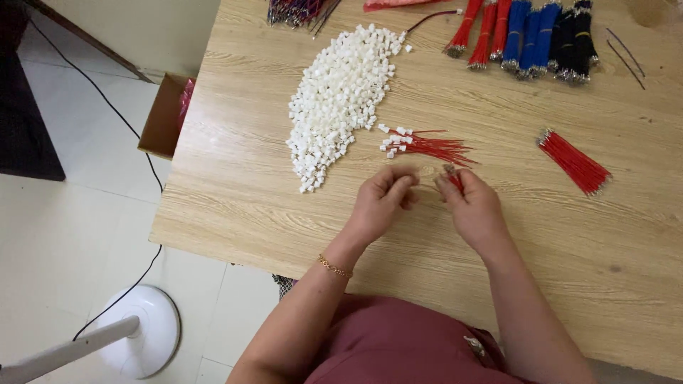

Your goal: Attach white plastic connectors to the ends of red electrical wires at a factory workstation

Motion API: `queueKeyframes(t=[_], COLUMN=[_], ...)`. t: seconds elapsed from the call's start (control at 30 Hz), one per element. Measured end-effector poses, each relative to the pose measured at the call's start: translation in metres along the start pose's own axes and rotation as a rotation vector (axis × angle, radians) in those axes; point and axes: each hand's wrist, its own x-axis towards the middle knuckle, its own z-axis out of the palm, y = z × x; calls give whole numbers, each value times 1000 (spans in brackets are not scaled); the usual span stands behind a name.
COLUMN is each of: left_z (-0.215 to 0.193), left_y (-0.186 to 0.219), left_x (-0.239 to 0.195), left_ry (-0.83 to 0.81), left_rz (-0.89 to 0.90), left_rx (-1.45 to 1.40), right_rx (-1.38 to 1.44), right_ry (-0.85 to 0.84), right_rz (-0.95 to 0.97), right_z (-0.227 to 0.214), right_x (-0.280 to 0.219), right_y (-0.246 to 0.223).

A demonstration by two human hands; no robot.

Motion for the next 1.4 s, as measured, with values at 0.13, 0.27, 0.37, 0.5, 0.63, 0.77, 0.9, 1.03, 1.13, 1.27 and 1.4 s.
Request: queueKeyframes(t=[0.13, 0.27, 0.37, 0.5, 0.63, 0.77, 0.9, 1.03, 1.13, 1.27, 1.4], left_z=[-14, -8, -7, 5, 7, 8, 17, 6, -40, -119, -148], left_y=[-10, 29, 30, 36, 45, 37, 7, 14, 8, 6, 25], left_x=[5, 10, 21, 30, 45, 52, 62, 41, 21, -20, -53], left_ry=[58, 121, 111, 173, 40, -99, -38, 6, 229, 561, 545], left_rz=[4, -21, 103, 288, 409, 464, 542, 527, 792, 539, 252], left_rx=[-23, 228, 647, 1179, 1635, 1743, 1687, 1674, 1503, 1395, 1367], right_rx=[1, -118, -116, -62, -51, 1, 45, 119, 79, 123, 229], right_ry=[85, 201, 225, 188, 163, 138, 86, 49, 44, -24, -124], right_rz=[42, 81, 47, -8, -25, -38, -34, -64, -90, -65, -57], right_z=[-21, -40, -35, -31, -33, -31, -19, -12, -12, -2, 23], right_x=[-4, 10, 8, -5, -1, -13, -12, -14, -20, -21, -15], right_y=[-6, 24, 30, 9, 24, 1, 12, -10, -13, -6, 17])
